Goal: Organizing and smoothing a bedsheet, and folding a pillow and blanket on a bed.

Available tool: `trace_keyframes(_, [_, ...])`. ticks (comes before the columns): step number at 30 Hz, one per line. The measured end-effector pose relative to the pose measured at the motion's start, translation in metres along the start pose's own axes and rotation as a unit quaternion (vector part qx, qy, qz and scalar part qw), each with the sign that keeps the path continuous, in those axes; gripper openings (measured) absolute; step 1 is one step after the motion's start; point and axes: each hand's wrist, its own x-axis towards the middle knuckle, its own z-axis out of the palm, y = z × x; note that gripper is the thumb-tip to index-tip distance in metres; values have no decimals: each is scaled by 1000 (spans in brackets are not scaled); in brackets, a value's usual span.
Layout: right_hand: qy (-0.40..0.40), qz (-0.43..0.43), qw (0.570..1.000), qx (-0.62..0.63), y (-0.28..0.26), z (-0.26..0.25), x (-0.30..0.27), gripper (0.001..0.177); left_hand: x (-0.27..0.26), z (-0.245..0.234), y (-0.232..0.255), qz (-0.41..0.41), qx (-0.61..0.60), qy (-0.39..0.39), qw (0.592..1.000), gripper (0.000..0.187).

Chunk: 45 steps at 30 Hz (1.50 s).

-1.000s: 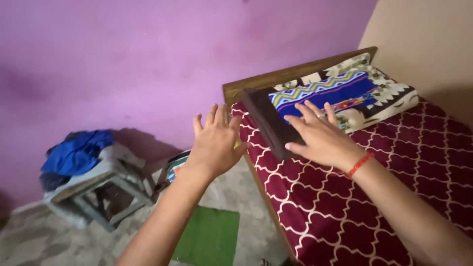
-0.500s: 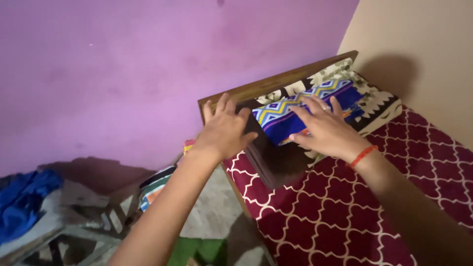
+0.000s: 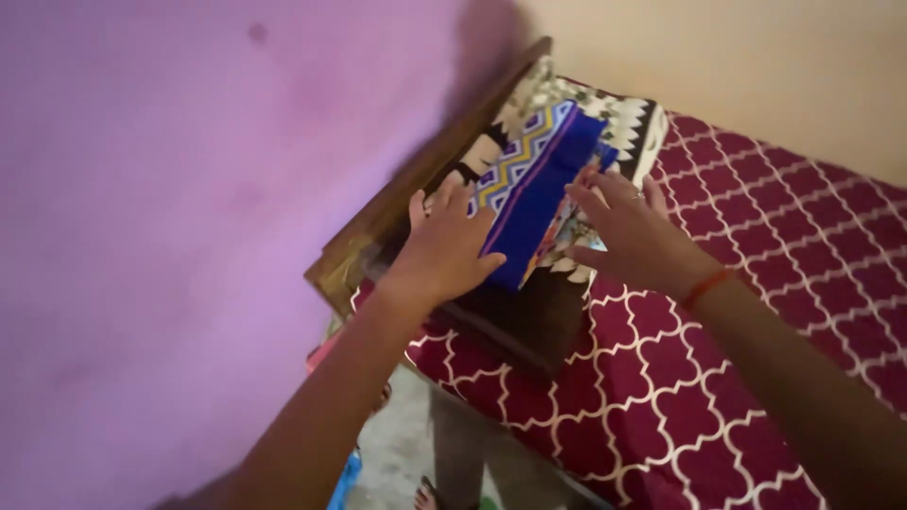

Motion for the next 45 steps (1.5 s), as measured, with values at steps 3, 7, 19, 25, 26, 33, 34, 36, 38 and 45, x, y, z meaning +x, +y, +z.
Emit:
trace_keyframes(3, [-33, 80, 996, -26, -17, 5, 14, 85, 14, 5, -26, 29, 17, -11, 999, 61])
trace_keyframes(7, [-26, 147, 988, -37, -25, 19, 21, 82, 34, 14, -63, 80, 24, -13, 996, 60])
trace_keyframes(19, [-111, 255, 958, -76, 9, 51, 55, 88, 145, 80, -124, 171, -33, 49, 983, 66])
trace_keyframes(25, [-69, 261, 961, -55, 72, 102, 73, 88, 229, 139, -183, 122, -80, 8, 989, 73])
trace_keyframes(26, [-83, 274, 957, -51, 88, 119, 77, 84, 243, 153, -196, 91, -81, -30, 992, 77])
trace_keyframes(33, [-41, 365, 913, 176, 192, 244, 100, 86, 324, 246, -250, -45, -56, -174, 982, 93])
trace_keyframes(34, [-45, 368, 911, 179, 208, 271, 103, 86, 331, 265, -255, -45, -57, -180, 981, 93])
trace_keyframes(36, [-98, 421, 863, 260, 233, 329, 106, 83, 332, 303, -270, -57, -46, -233, 970, 90])
trace_keyframes(38, [-68, 405, 875, 259, 257, 405, 94, 88, 327, 378, -304, -62, -60, -266, 960, 87])
trace_keyframes(45, [-50, 532, 718, 447, 247, 560, 101, 96, 292, 490, -330, -214, -206, -327, 897, 90])
